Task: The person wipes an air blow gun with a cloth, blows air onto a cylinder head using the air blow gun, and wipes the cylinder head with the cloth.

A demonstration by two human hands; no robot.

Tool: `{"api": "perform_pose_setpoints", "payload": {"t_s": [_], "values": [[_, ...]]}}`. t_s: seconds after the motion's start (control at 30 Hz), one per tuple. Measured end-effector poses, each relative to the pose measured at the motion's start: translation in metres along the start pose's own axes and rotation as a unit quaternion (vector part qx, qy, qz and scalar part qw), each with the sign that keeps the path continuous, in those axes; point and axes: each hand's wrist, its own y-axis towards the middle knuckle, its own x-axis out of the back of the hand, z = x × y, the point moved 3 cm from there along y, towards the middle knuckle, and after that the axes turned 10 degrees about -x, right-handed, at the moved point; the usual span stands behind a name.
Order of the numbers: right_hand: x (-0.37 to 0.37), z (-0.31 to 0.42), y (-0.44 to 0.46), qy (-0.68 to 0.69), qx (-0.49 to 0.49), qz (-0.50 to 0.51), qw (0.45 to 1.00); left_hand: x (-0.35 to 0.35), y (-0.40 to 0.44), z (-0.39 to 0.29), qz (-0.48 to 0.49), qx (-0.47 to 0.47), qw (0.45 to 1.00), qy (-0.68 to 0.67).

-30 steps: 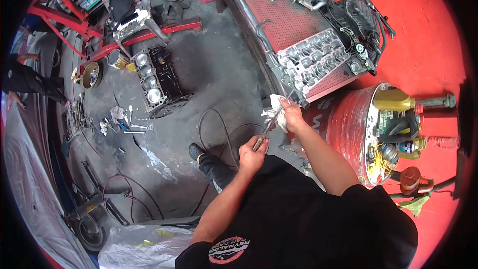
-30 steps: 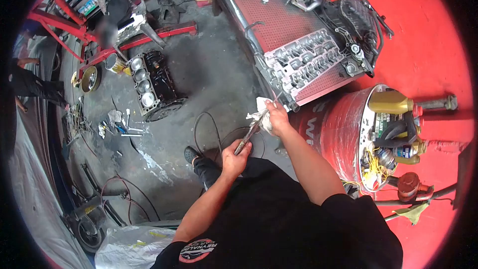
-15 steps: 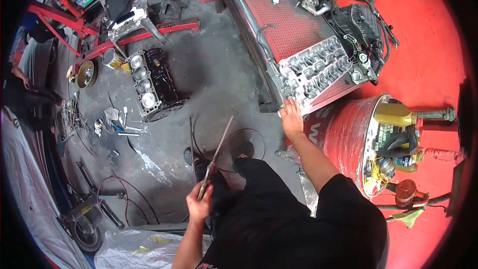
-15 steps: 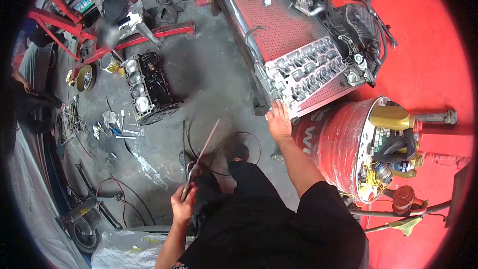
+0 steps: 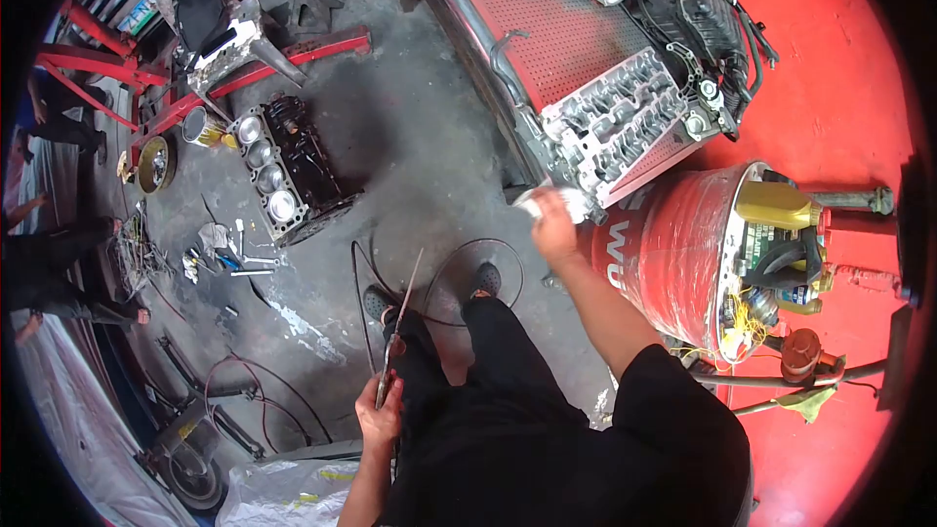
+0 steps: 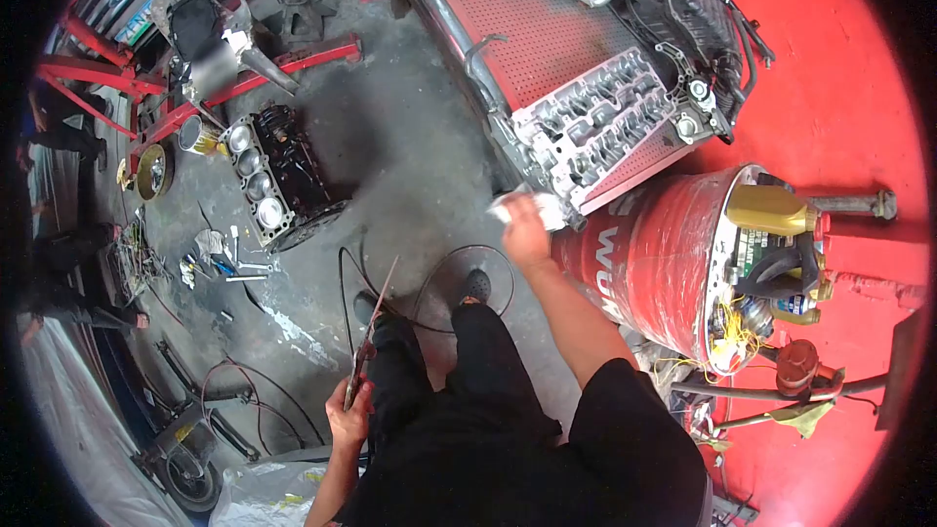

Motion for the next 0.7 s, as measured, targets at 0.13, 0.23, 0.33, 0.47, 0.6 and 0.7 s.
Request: {"api": "perform_pose_setpoints", "payload": {"t_s": [0.13,0.23,0.33,0.47,0.6,0.7], "values": [[0.012,0.066,-0.06,0.142,0.172,0.04,0.974,0.003,0.005,-0.001,-0.009,-0.019,1.0,-0.002],[-0.02,-0.017,-0.081,0.38,-0.471,-0.244,0.758,0.005,0.005,-0.001,-0.033,-0.026,0.999,-0.006],[-0.009,-0.068,-0.049,0.232,-0.45,-0.409,0.759,0.013,0.009,0.006,-0.026,-0.032,0.999,0.006],[-0.007,-0.016,0.025,0.119,-0.537,-0.421,0.721,0.034,0.0,0.001,-0.005,-0.005,1.0,0.011],[-0.046,-0.002,0.03,0.056,-0.489,-0.42,0.762,0.064,0.004,0.006,-0.002,0.01,1.0,0.019],[-0.046,0.004,0.026,0.056,-0.486,-0.323,0.81,0.087,0.01,0.011,-0.01,0.01,1.0,0.012]]}}
